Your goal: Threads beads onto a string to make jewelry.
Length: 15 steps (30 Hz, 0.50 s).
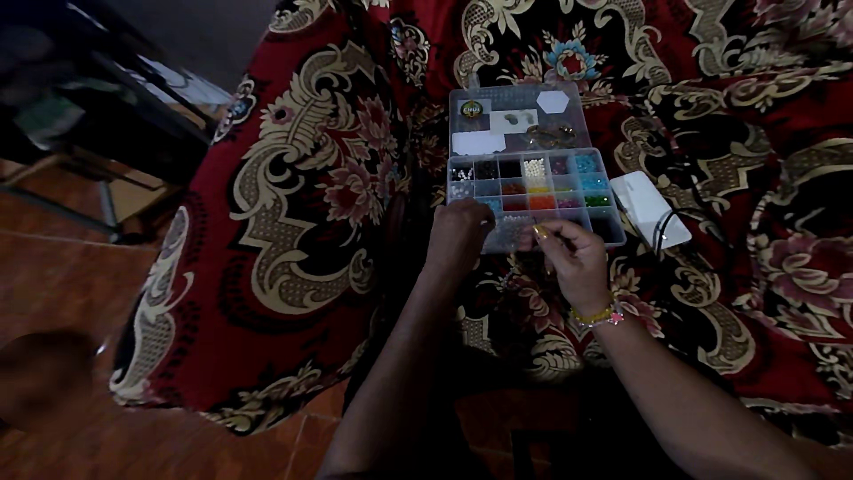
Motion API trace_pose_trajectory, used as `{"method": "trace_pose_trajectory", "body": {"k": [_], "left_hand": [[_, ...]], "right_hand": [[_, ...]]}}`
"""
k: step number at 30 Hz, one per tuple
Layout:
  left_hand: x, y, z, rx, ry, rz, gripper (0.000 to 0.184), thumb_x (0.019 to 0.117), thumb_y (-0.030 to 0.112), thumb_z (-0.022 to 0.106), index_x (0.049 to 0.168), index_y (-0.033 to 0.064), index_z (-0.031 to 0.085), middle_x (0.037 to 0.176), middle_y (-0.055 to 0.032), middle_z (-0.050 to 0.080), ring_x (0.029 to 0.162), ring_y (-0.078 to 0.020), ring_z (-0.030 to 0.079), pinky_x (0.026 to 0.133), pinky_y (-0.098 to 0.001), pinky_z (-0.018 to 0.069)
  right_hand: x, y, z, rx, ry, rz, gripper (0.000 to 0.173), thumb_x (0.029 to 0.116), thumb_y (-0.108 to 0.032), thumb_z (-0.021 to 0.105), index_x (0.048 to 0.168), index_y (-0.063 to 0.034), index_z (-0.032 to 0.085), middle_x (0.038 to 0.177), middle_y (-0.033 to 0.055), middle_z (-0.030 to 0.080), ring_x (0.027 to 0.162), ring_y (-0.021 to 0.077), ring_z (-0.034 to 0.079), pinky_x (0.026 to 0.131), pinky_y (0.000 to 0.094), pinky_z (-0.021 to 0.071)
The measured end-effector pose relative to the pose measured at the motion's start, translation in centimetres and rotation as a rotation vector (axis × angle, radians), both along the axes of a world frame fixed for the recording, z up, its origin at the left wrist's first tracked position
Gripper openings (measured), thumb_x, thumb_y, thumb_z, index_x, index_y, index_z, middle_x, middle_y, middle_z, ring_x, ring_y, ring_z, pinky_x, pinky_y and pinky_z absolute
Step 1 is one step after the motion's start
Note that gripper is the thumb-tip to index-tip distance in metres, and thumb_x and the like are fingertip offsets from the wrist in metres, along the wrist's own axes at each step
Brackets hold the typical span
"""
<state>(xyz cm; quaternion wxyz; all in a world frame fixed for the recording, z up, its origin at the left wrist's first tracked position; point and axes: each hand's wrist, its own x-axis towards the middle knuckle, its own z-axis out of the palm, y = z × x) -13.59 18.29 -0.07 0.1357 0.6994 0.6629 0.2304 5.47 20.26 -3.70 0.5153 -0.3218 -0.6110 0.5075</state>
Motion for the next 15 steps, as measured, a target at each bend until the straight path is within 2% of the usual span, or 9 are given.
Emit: {"method": "trace_pose_trajectory", "body": {"k": [2, 4, 5, 7, 9, 13, 15], "left_hand": [[-0.1, 0.1, 0.0, 0.084, -0.192, 0.085, 0.008, 0.0939, 0.006, 0.069, 0.101, 0.0019, 0.072, 0.096, -0.0113, 0.073, 0.088, -0.0239, 0.071, 0.083, -0.0454, 0.0582], [0.3, 0.1, 0.1, 0.099, -0.49, 0.127, 0.01, 0.0943, 0.005, 0.069, 0.104, 0.0016, 0.068, 0.094, -0.0079, 0.073, 0.082, -0.0144, 0.071, 0.077, -0.0328, 0.0592], [0.4, 0.0, 0.2, 0.058, -0.67, 0.118, 0.011, 0.0956, 0.004, 0.067, 0.107, 0.0018, 0.066, 0.095, -0.007, 0.073, 0.082, -0.0124, 0.071, 0.077, -0.0305, 0.0603], [0.9, -0.2, 0.4, -0.08, -1.007, 0.102, 0.016, 0.0998, 0.004, 0.06, 0.115, 0.0033, 0.065, 0.097, -0.0048, 0.07, 0.084, -0.0111, 0.068, 0.081, -0.0298, 0.0582], [1.6, 0.2, 0.5, -0.191, -1.262, 0.146, 0.015, 0.1019, 0.004, 0.055, 0.112, 0.0025, 0.067, 0.093, -0.0031, 0.07, 0.082, -0.0108, 0.067, 0.082, -0.0298, 0.0583], [1.8, 0.5, -0.5, -0.36, -1.526, 0.047, 0.017, 0.1043, 0.004, 0.05, 0.103, 0.0036, 0.067, 0.09, -0.0013, 0.071, 0.083, -0.0094, 0.069, 0.083, -0.028, 0.0586], [1.7, 0.5, -1.0, -0.401, -1.571, 0.001, 0.018, 0.1046, 0.005, 0.05, 0.1, 0.0056, 0.068, 0.092, -0.0005, 0.072, 0.084, -0.0089, 0.069, 0.083, -0.0275, 0.0583]], "right_hand": [[0.0, -0.1, 0.1, -0.023, 0.009, 0.016, 0.017, 0.0992, -0.007, 0.057, 0.1, -0.0025, 0.073, 0.086, 0.0, 0.074, 0.067, 0.0033, 0.067, 0.057, 0.0178, 0.0556], [-0.1, -0.3, 0.3, -0.057, -0.015, 0.024, 0.016, 0.0992, -0.008, 0.058, 0.101, -0.0024, 0.073, 0.083, -0.0009, 0.073, 0.064, 0.0027, 0.065, 0.057, 0.0179, 0.0557], [-0.1, -0.4, 0.4, -0.069, -0.03, 0.02, 0.016, 0.0987, -0.007, 0.059, 0.1, -0.0019, 0.073, 0.081, -0.001, 0.072, 0.063, 0.0023, 0.064, 0.055, 0.0176, 0.0551], [-0.2, -0.4, 0.4, -0.066, -0.035, 0.023, 0.016, 0.098, -0.006, 0.059, 0.1, 0.0001, 0.074, 0.08, -0.0011, 0.072, 0.06, 0.0015, 0.063, 0.054, 0.017, 0.0542], [-0.3, -0.3, 0.5, -0.062, -0.024, 0.033, 0.016, 0.0982, -0.006, 0.059, 0.099, 0.0012, 0.073, 0.078, -0.0016, 0.071, 0.058, 0.0003, 0.061, 0.052, 0.0164, 0.0527], [-0.3, -0.6, 0.8, -0.074, -0.008, 0.03, 0.016, 0.0973, -0.004, 0.059, 0.1, 0.0028, 0.073, 0.077, -0.0028, 0.071, 0.055, -0.0017, 0.059, 0.05, 0.0149, 0.0513], [-0.3, -0.6, 0.8, -0.08, 0.012, 0.029, 0.015, 0.0968, -0.004, 0.059, 0.098, 0.0025, 0.072, 0.076, -0.0031, 0.071, 0.054, -0.0015, 0.058, 0.049, 0.0148, 0.0512]]}}
